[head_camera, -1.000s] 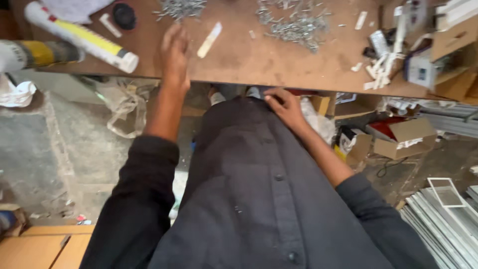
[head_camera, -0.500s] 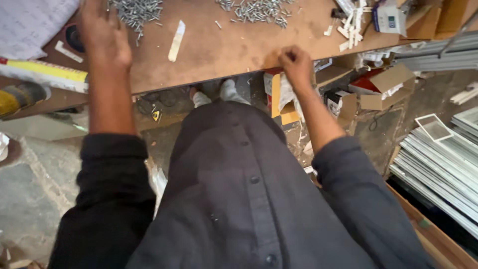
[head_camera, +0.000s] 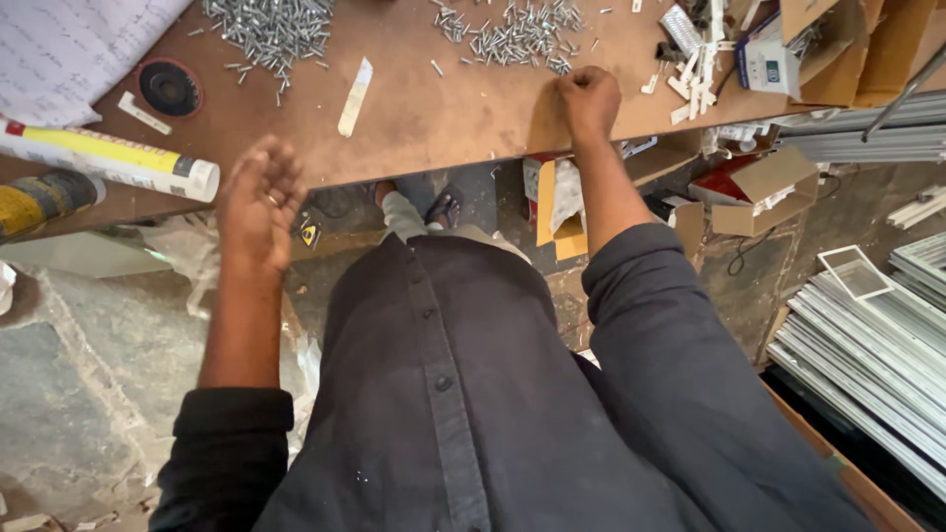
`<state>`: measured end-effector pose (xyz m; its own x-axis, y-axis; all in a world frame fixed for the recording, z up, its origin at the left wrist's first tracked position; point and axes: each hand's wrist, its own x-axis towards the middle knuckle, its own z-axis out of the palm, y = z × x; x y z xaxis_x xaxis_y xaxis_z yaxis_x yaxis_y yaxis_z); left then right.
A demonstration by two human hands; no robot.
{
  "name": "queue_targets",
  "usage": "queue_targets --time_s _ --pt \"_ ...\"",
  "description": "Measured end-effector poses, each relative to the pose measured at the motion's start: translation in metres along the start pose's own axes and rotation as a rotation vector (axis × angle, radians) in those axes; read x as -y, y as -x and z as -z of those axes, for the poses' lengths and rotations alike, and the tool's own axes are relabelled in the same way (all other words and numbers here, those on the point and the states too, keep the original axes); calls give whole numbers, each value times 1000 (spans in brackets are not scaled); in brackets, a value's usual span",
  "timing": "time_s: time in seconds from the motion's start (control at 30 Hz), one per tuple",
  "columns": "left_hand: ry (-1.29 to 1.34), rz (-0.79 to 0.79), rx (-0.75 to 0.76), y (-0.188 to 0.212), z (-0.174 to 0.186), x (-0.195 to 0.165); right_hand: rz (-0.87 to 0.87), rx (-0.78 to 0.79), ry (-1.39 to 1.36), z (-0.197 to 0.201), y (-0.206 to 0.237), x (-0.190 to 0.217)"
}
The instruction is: The person sorts small metal fasteners on a workbench by hand, picking up individual pieces and placing them into piles. The person occasionally moves a small white plastic piece aside to reach the fasteners.
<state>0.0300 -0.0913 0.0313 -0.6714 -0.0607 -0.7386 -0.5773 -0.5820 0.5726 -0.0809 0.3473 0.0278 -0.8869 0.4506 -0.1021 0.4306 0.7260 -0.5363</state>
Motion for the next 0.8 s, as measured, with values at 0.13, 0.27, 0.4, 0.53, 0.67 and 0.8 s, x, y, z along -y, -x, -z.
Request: queue_targets --time_s 0.13,0.27,0.4,0.53,0.67,0.8 --pt "-29 41 2 -4 -11 16 2 10 -44 3 -2 -1" --pt "-98 41 51 -6 -31 20 -63 14 -111 3 1 2" --pt "-138 4 99 -5 -51 23 24 -3 -84 3 -1 0" --pt "-171 22 94 -7 -62 34 76 83 -80 6 -9 -9" --pt "-189 9 60 -6 -65 57 163 114 -172 11 -15 -21" --pt "-157 0 -15 -5 -71 87 -25 263 -510 17 -17 -38"
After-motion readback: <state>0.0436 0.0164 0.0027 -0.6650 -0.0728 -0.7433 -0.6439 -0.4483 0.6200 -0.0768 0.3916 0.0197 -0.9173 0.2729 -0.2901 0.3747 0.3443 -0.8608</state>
